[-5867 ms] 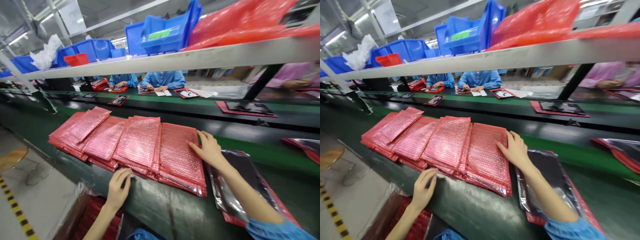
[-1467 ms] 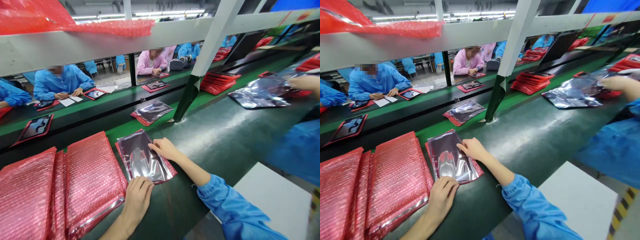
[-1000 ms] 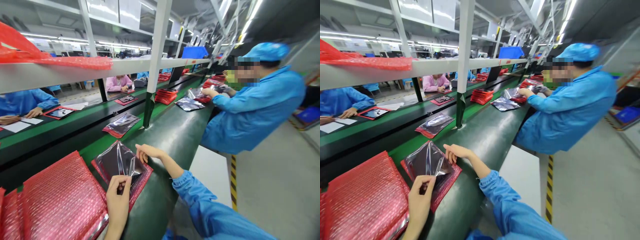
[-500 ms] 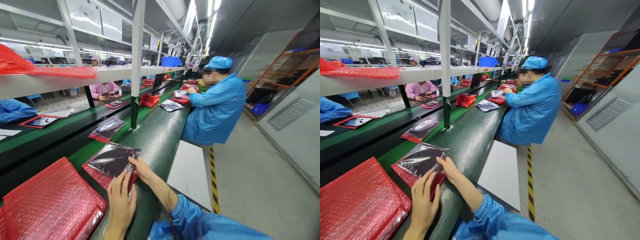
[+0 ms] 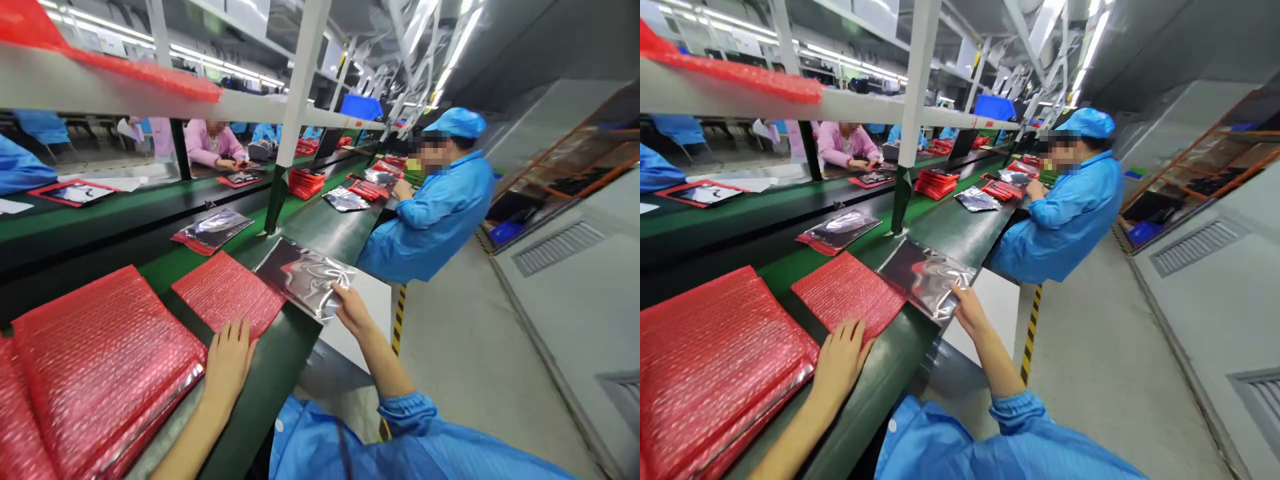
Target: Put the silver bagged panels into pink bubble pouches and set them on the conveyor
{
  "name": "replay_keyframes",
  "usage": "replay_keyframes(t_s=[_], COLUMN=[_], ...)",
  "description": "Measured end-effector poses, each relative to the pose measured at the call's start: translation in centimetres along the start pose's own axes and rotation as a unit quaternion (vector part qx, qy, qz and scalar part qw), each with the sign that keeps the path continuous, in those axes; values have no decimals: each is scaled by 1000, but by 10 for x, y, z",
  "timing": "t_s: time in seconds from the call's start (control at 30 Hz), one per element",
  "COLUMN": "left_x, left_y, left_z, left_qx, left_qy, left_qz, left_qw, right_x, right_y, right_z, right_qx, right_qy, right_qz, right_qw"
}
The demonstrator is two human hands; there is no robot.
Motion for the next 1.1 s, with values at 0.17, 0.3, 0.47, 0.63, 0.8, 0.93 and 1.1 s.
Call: replay_keyframes(t_s=[0.17, 0.3, 0.47, 0.63, 0.8, 0.93, 1.1], left_x=[-8, -14, -17, -28, -36, -49, -68], left_y=[-12, -14, -10, -7, 28, 45, 23], left_z=[5, 13, 13, 30, 12, -16, -8], left_qx=[18, 27, 27, -61, -35, 2, -34], left_qy=[-110, -151, -187, -139, -146, -157, -131], left_qz=[47, 81, 57, 50, 34, 35, 95], left_qw=[993, 985, 980, 987, 988, 987, 986], right_x=[0, 1, 2, -5, -12, -12, -5], right_y=[27, 33, 26, 25, 34, 33, 24], right_z=[40, 69, 96, 110, 119, 121, 123], right_qx=[-39, -69, -132, -172, -196, -202, -198], right_qy=[49, 103, 154, 181, 221, 231, 220], right_qz=[-44, -80, -84, -54, -44, -36, -27], right_qw=[997, 989, 976, 967, 954, 951, 955])
Point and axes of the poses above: each hand's wrist, its own x-axis away from the middle knuckle, its own z-axis out of the back of the hand, y = z × x, the point moved 8 cm from there along -x, towards the middle knuckle, and after that the axes turned 1 degree about -x, right-handed, at the moved point
